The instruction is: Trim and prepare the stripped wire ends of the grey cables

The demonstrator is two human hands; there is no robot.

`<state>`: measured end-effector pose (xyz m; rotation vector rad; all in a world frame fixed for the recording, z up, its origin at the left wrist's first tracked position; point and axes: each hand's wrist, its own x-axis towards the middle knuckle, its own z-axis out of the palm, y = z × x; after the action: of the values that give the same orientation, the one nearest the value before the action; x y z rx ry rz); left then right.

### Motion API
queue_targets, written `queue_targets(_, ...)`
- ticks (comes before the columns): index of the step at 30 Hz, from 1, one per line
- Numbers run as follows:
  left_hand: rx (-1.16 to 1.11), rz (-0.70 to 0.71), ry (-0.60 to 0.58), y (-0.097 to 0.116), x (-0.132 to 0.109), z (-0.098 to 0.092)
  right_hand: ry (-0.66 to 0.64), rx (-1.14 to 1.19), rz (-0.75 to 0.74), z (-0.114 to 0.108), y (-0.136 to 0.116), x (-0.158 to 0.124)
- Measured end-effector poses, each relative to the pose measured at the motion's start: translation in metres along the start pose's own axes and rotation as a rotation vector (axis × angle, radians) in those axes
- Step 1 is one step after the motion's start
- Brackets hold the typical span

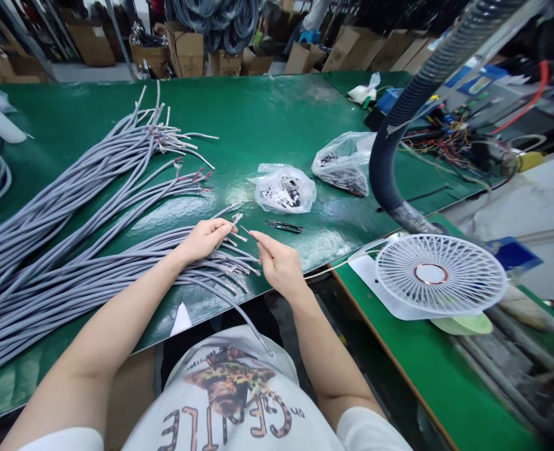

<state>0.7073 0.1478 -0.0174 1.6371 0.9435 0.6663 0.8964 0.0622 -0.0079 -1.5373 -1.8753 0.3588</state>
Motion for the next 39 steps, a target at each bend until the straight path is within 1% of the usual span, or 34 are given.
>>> queue_targets(3,-0.091,-0.036,-0.033,0.003,-0.002,-0.002,-0.027,-0.066,0.02,0.008,0.008,0.002)
queue_targets(6,-0.109,-0.034,-0.045,0.003,-0.002,-0.002,-0.034,-0.068,0.013,0.012,0.007,0.003)
queue_targets(14,-0.099,-0.016,-0.066,0.001,-0.001,-0.002,-0.015,0.025,0.003,0.015,0.008,0.005)
queue_targets(19,-0.017,-0.005,-0.076,0.003,-0.002,-0.002,-0.008,0.065,-0.005,0.016,0.006,0.008)
queue_targets(22,0.02,-0.001,-0.131,0.005,-0.003,-0.003,-0.038,0.06,0.01,0.018,0.002,0.014)
queue_targets(25,0.002,-0.033,-0.212,0.005,-0.004,-0.005,-0.056,0.044,0.031,0.021,-0.002,0.022)
queue_targets(27,-0.001,-0.049,-0.24,0.004,-0.004,-0.006,-0.05,0.03,0.03,0.022,-0.005,0.026)
queue_targets(29,0.026,-0.036,-0.227,0.004,-0.004,-0.006,-0.049,0.023,0.01,0.022,-0.007,0.027)
queue_targets(34,0.138,0.017,-0.118,0.006,-0.003,-0.001,-0.055,0.1,-0.054,0.017,-0.008,0.02)
queue_targets(39,0.18,0.055,-0.115,0.004,-0.001,0.002,-0.038,0.167,-0.043,0.019,-0.002,0.013)
